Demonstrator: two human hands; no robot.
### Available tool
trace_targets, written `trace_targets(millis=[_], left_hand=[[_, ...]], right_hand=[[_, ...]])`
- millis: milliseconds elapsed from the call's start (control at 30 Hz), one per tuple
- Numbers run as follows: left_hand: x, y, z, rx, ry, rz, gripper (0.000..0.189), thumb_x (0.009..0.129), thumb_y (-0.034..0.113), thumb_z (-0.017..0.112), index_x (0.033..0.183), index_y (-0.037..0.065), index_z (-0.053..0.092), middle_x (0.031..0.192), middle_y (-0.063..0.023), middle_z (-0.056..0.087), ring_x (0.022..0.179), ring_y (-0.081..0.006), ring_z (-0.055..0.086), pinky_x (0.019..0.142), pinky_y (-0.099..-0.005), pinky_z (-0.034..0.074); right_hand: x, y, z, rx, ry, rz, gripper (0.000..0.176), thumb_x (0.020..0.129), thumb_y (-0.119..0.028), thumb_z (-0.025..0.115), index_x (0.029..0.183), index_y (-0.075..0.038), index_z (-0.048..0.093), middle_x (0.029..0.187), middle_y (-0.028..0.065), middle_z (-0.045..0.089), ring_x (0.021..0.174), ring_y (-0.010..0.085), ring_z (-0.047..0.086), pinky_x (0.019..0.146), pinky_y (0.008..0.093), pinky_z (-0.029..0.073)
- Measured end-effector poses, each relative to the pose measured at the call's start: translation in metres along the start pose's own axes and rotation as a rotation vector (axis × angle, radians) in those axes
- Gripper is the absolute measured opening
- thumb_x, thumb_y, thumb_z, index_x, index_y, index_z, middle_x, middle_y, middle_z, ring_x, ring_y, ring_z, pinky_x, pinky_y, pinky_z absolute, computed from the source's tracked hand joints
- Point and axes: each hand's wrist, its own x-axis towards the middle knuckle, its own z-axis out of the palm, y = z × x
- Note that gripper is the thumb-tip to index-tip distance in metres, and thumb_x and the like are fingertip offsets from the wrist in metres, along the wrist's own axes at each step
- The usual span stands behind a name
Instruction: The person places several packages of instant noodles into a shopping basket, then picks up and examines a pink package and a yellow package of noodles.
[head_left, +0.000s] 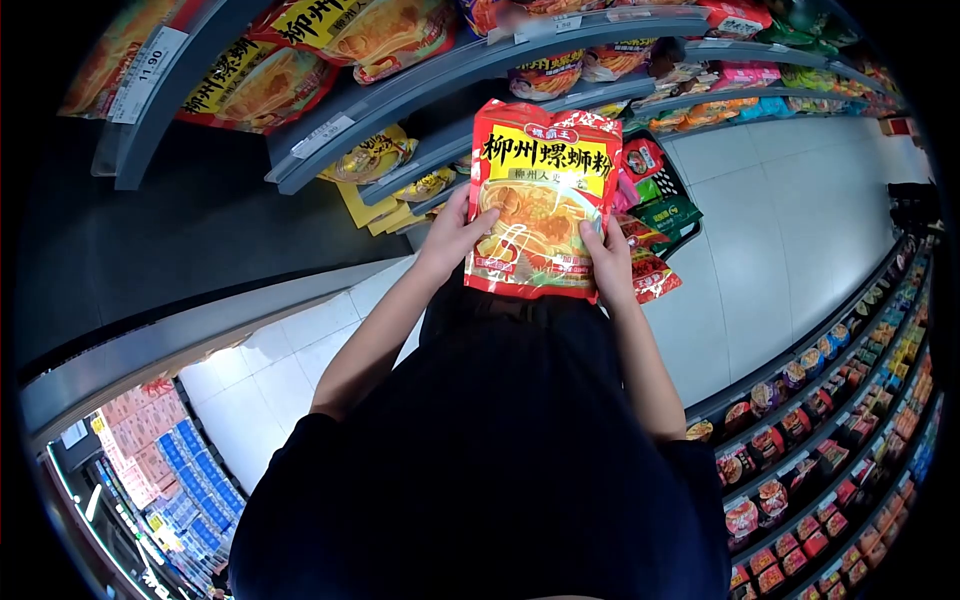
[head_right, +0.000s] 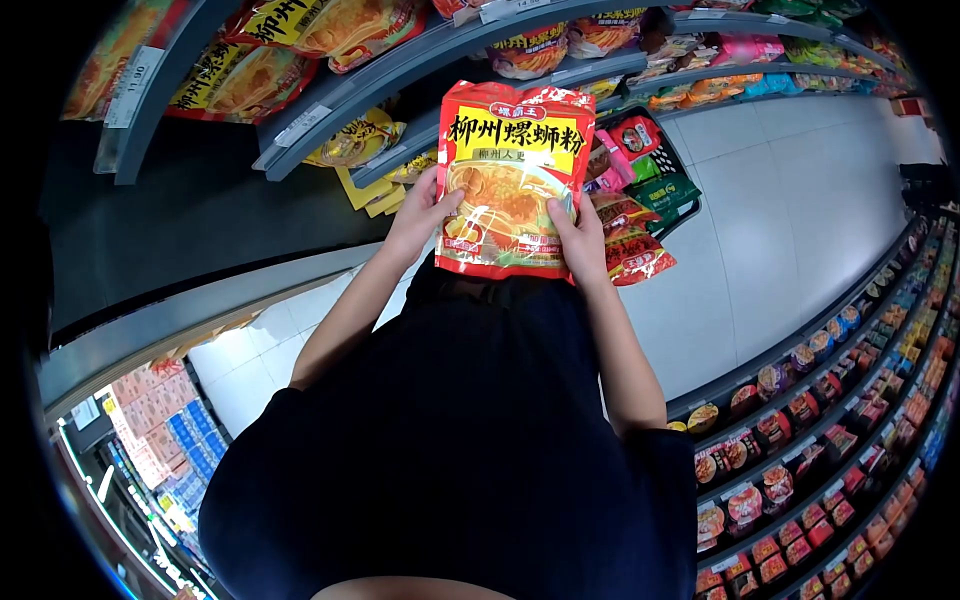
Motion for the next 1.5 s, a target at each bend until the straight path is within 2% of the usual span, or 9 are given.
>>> trace_targets(millis=[433,600,667,833,967,1000,1067,1267,1500], left_hand=[[-0.005,0.006,-0.001,0.092,0.004,-0.046,0.051,0.103,0.027,0.052,0.146,0.006,0.036,0.132,-0.0072,0.056,0.118,-0.0142,0.055,0.099,-0.0302,0.043],[0.003,0.000,-0.007,-0.317,-0.028,-0.232,0.060,0.104,0.044,0.044,0.147,0.005,0.035,0.136,-0.0094,0.053,0.120,-0.0189,0.054,0.101,-0.0338,0.045],[0.042,-0.066,-0.048,-0.684,-0.373,-0.180,0.067,0.098,0.045,0.049,0.144,-0.002,0.035,0.104,-0.0119,0.059,0.086,-0.0204,0.061,0.074,-0.0287,0.053],[-0.020,0.052,0.021,-0.938,-0.627,-0.105,0.082,0.098,0.059,0.043,0.137,-0.012,0.035,0.086,-0.0101,0.049,0.065,-0.0146,0.050,0.061,-0.0271,0.043],[-0.029,0.060,0.032,-0.984,-0.660,-0.160,0.095,0.090,0.072,0.041,0.139,-0.009,0.034,0.092,-0.0093,0.048,0.068,-0.0163,0.050,0.067,-0.0282,0.044],[-0.037,0.074,0.034,-0.888,-0.473,-0.235,0.096,0.089,0.073,0.041,0.140,-0.009,0.034,0.094,-0.0095,0.051,0.074,-0.0157,0.052,0.072,-0.0274,0.044],[-0.030,0.061,0.027,-0.964,-0.742,-0.100,0.091,0.093,0.067,0.043,0.142,-0.009,0.032,0.101,-0.0116,0.050,0.084,-0.0183,0.054,0.085,-0.0296,0.046],[-0.030,0.064,0.035,-0.886,-0.621,-0.169,0.090,0.093,0.067,0.039,0.143,-0.008,0.033,0.092,-0.0083,0.052,0.074,-0.0148,0.051,0.070,-0.0255,0.041],[-0.027,0.061,0.036,-0.953,-0.718,-0.102,0.091,0.093,0.066,0.040,0.144,-0.009,0.030,0.090,-0.0085,0.049,0.069,-0.0137,0.048,0.066,-0.0256,0.039]], right_hand=[[-0.002,-0.001,0.007,0.041,0.048,0.008,0.041,0.098,-0.019,0.060,0.133,0.000,0.052,0.120,0.0080,0.064,0.105,0.0136,0.060,0.092,0.0291,0.048],[-0.028,-0.075,0.032,-0.039,-0.485,-0.215,0.040,0.103,-0.024,0.051,0.135,-0.001,0.051,0.117,0.0106,0.067,0.108,0.0159,0.062,0.094,0.0306,0.048],[-0.038,-0.102,0.051,-0.116,-0.736,-0.447,0.034,0.101,-0.021,0.054,0.129,-0.002,0.058,0.110,0.0105,0.071,0.104,0.0180,0.066,0.092,0.0315,0.050],[-0.036,-0.073,0.071,-0.081,-0.539,-0.491,0.018,0.095,-0.009,0.060,0.109,-0.001,0.067,0.096,0.0087,0.075,0.093,0.0183,0.070,0.088,0.0321,0.053],[-0.036,-0.076,0.061,-0.172,-0.496,-0.608,0.012,0.094,-0.002,0.058,0.101,-0.001,0.068,0.087,0.0087,0.074,0.083,0.0176,0.070,0.088,0.0314,0.051],[-0.037,-0.080,0.061,-0.189,-0.490,-0.624,0.012,0.093,0.000,0.058,0.100,-0.001,0.068,0.085,0.0087,0.074,0.081,0.0178,0.070,0.085,0.0310,0.052],[-0.041,-0.080,0.062,-0.150,-0.471,-0.547,0.012,0.093,0.001,0.058,0.100,0.000,0.068,0.083,0.0084,0.073,0.079,0.0173,0.069,0.077,0.0294,0.054],[-0.040,-0.088,0.061,-0.292,-0.515,-0.626,0.013,0.095,-0.001,0.056,0.103,0.002,0.066,0.083,0.0097,0.071,0.080,0.0173,0.069,0.095,0.0331,0.048],[-0.040,-0.089,0.061,-0.311,-0.500,-0.655,0.013,0.094,-0.002,0.056,0.101,0.001,0.066,0.082,0.0091,0.071,0.079,0.0182,0.069,0.095,0.0340,0.048]])
